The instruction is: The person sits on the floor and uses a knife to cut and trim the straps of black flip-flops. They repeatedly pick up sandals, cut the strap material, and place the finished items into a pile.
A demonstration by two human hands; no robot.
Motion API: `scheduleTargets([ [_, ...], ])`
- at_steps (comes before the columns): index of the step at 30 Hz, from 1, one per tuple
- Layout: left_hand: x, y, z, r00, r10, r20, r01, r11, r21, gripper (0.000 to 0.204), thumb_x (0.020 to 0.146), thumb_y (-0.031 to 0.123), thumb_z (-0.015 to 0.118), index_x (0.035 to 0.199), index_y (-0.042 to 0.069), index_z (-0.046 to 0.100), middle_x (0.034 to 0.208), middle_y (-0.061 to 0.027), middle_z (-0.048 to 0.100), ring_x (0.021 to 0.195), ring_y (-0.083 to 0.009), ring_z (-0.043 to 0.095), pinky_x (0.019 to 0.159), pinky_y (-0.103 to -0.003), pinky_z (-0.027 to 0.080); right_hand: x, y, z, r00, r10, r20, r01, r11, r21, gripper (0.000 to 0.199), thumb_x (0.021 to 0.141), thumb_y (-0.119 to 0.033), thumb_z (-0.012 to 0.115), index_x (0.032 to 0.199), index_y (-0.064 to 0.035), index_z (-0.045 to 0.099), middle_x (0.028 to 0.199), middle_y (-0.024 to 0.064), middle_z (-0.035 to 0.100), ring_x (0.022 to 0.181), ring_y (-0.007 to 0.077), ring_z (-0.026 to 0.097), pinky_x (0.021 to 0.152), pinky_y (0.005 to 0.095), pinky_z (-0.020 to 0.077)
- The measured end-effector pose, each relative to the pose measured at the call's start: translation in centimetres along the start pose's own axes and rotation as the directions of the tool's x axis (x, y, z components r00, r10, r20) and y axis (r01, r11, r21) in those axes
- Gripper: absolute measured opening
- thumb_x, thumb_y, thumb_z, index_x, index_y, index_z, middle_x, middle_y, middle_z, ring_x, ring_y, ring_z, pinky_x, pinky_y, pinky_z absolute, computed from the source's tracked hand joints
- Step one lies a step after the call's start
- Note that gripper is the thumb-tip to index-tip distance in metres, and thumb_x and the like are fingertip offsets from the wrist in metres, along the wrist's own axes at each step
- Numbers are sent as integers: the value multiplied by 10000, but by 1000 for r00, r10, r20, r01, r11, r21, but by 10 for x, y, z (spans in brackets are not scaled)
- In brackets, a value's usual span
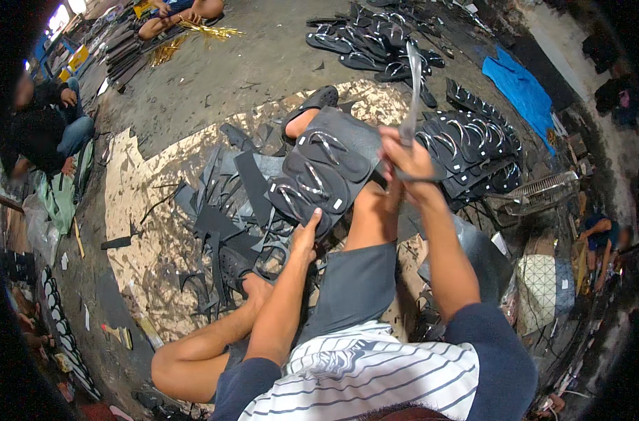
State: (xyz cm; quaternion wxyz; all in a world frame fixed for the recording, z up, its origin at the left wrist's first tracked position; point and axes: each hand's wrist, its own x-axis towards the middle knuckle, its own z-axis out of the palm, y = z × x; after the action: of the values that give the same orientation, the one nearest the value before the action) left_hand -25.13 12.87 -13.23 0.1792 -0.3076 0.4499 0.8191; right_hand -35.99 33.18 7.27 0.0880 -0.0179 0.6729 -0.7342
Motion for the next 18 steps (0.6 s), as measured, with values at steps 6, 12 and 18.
scheduleTargets([
  [6,36,1,2,941,90,-327,-168,961,-218,936,817,525,765,1422,-104,428,1457,-217,477,1286,-337,512,1073,-447,410,-47,23,-94,993,-106,-54,-16,334,-943,485,882,-284,734,1241,5,582,1090,234,677,989,372,673,870,394,513],
  [12,-37,21,-54,863,110,-494,-225,958,-179,986,830,587,705,1423,-134,389,1461,-267,439,1314,-343,487,1094,-426,394,-93,54,33,972,186,141,-32,703,-711,434,1021,-310,528,1319,3,492,958,214,669,851,289,667,761,402,512],
  [18,-40,2,-103,880,-46,-473,-201,866,-458,798,861,624,653,1213,-88,575,1072,-180,661,825,-254,667,621,-370,528,-127,92,101,769,376,518,182,647,-740,366,1043,-319,485,1156,28,507,998,308,660,974,474,640,822,498,503],
])
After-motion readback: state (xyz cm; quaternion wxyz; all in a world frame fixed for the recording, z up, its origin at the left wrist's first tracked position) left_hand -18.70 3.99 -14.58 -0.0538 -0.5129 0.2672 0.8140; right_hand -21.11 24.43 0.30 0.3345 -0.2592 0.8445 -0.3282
